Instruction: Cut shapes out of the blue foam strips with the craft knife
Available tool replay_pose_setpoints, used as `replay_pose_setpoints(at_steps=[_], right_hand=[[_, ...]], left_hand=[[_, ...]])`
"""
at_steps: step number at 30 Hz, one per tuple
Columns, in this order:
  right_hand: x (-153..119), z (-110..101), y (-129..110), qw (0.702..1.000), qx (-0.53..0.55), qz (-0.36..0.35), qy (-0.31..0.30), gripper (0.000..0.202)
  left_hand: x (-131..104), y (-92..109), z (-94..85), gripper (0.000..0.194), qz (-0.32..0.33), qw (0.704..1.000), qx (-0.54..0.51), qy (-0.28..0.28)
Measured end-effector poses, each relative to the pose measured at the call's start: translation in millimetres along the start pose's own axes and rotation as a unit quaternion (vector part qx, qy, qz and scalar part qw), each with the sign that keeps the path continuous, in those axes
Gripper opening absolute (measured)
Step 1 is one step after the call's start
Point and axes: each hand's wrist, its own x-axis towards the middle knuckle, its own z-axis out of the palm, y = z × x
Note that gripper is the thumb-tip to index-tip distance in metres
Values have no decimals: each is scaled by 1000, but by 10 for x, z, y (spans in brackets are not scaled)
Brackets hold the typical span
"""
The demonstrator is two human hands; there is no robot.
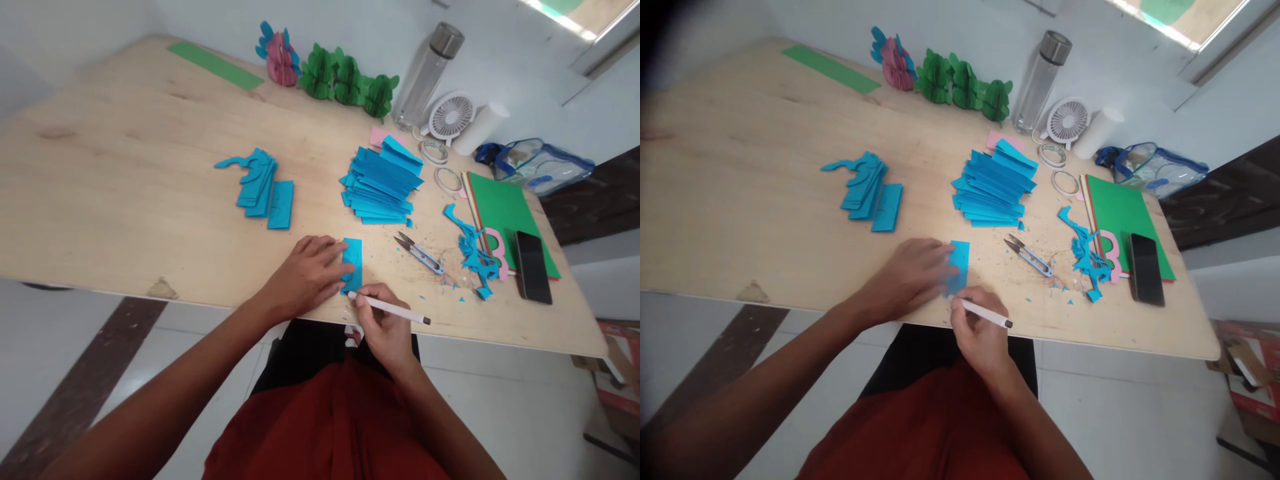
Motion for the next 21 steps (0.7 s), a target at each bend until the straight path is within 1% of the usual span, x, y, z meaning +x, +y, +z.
replay_pose_setpoints(at_steps=[9,21], right_hand=[[16,7,-43,999,-25,-26,1,12],[18,6,-44,992,-75,-99,25,15]], left_hand=[[-6,-3,3,25,0,1000,3,-7],[-12,-12,17,24,3,1000,0,-1]])
